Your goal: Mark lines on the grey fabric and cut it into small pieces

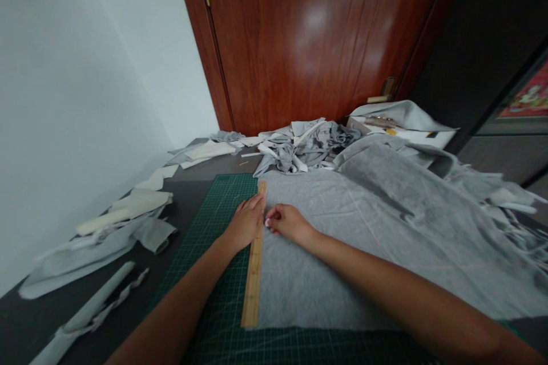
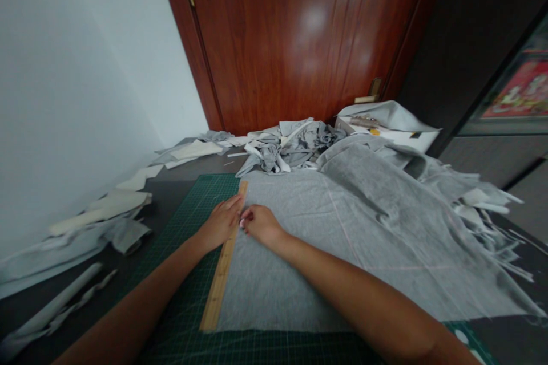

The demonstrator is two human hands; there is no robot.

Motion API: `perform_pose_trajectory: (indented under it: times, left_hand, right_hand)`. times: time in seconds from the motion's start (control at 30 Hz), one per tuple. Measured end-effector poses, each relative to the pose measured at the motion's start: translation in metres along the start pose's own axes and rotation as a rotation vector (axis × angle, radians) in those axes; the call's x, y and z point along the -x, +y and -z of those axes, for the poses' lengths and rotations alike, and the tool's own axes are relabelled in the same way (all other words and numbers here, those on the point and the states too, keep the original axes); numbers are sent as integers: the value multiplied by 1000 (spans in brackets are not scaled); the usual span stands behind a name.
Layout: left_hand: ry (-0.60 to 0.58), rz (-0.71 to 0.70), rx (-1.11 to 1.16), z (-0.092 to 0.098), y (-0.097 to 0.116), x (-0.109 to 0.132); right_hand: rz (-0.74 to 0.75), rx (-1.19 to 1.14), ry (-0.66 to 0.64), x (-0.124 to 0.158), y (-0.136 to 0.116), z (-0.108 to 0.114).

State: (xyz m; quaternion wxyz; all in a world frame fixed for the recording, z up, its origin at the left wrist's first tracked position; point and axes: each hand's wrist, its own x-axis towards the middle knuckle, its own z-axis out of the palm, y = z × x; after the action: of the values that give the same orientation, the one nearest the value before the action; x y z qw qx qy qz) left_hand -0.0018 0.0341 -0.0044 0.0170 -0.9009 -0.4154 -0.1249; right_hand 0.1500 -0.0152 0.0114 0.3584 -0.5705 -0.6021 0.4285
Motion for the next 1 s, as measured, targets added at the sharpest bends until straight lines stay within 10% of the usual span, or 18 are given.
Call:
perform_pose_trajectory:
  times: [1.0]
  left_hand:
    - [2,6,-25,-1,1,-1]
  right_hand:
    - [114,614,-19,2,-21,2]
